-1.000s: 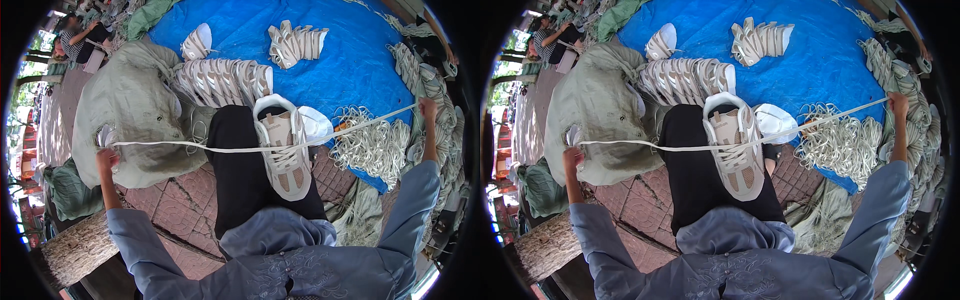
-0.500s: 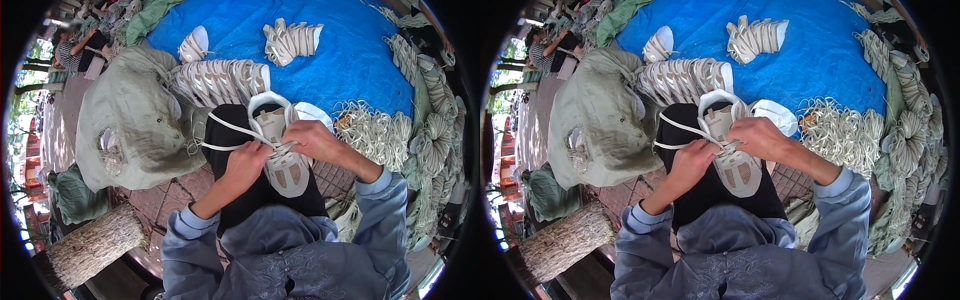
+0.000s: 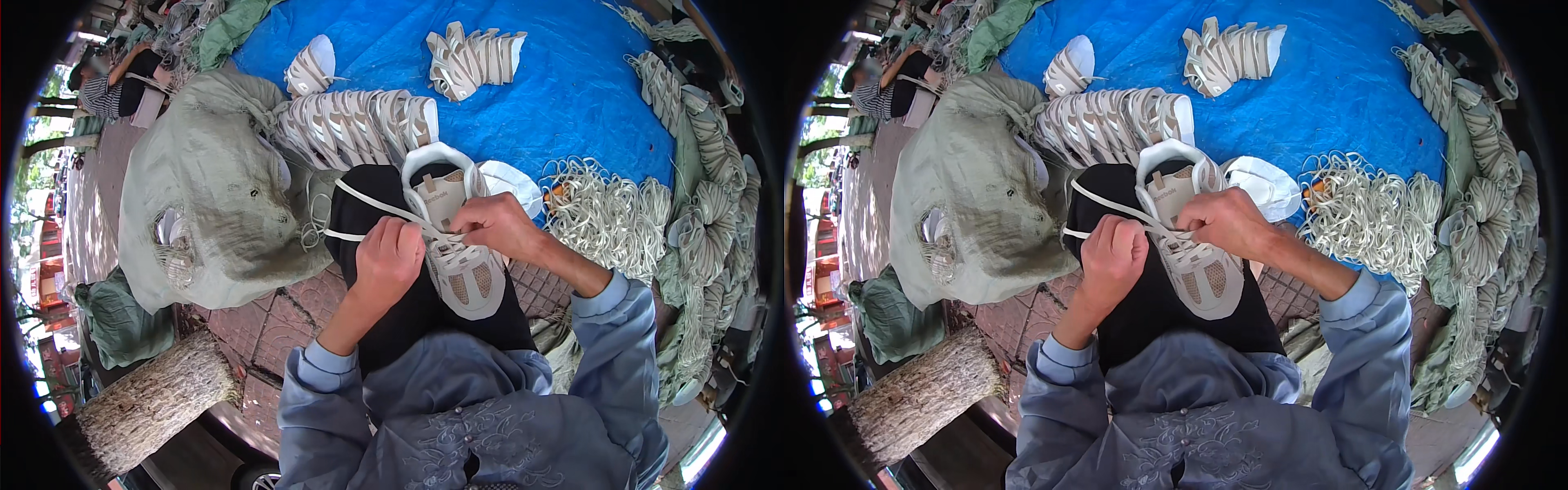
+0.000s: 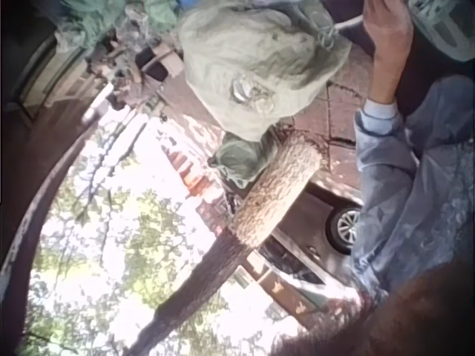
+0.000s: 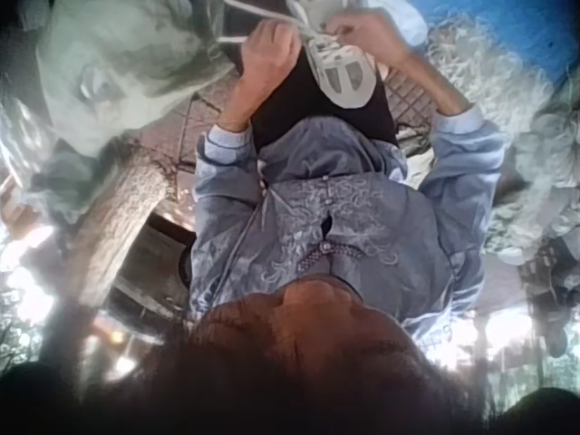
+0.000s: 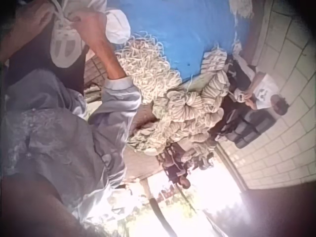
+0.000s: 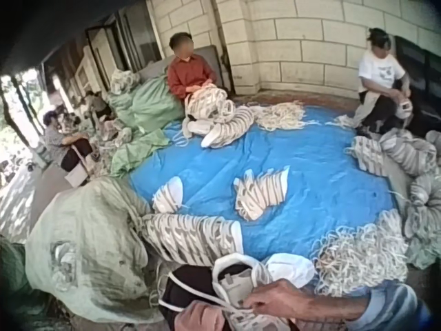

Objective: The person threads white shoelaces through the eyelets of a white sneaker, pulling the laces tight and arranging them. The person works on one shoe at a time, handling the laces and the shoe directly with their hands.

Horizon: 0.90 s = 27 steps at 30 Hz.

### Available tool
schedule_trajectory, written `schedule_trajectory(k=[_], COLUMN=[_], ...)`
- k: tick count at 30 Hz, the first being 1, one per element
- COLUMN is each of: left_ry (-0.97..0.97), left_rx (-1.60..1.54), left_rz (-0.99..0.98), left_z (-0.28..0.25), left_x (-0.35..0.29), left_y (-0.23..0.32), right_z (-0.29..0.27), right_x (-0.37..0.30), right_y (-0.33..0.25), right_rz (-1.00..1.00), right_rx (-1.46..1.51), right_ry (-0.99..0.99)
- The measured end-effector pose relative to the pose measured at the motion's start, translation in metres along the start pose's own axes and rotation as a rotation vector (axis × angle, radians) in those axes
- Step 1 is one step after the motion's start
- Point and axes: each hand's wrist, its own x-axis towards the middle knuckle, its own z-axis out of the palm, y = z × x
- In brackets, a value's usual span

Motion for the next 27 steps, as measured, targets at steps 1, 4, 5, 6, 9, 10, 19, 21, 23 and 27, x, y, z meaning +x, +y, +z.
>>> schedule_trajectory(k=[1, 4, 5, 6, 9, 10, 19, 21, 23, 27], left_ry=[-0.068, -0.204, -0.278, -0.271, -0.242, -0.237, -0.181, -0.184, -0.221, -0.267], left_rx=[-0.050, -0.462, -0.408, -0.407, -0.399, -0.396, -0.322, -0.334, -0.375, -0.390], left_rz=[-0.064, -0.399, -0.362, -0.394, -0.541, -0.597, -0.457, -0.443, -0.466, -0.355], left_z=[-0.003, -0.008, -0.008, -0.006, -0.001, -0.001, 0.012, 0.013, 0.011, 0.006], left_x=[-0.006, -0.019, -0.023, -0.024, -0.022, -0.021, -0.021, -0.021, -0.020, -0.023], left_y=[0.002, 0.007, 0.008, 0.012, 0.019, 0.020, 0.021, 0.019, 0.018, 0.016], right_z=[0.000, -0.002, -0.002, -0.001, -0.003, -0.002, -0.003, -0.003, -0.004, -0.003], right_x=[0.001, 0.001, 0.001, 0.001, 0.000, 0.001, 0.001, 0.002, 0.002, 0.000], right_y=[0.000, 0.002, 0.002, 0.002, 0.000, 0.000, -0.011, -0.009, -0.005, -0.002], right_rz=[0.023, 0.065, 0.060, 0.056, 0.064, 0.062, 0.211, 0.230, 0.230, 0.209], right_rx=[0.048, 0.149, 0.155, 0.161, 0.156, 0.147, 0.388, 0.387, 0.336, 0.310], right_ry=[-0.005, -0.013, -0.009, -0.005, 0.031, 0.036, -0.021, -0.026, -0.020, 0.014])
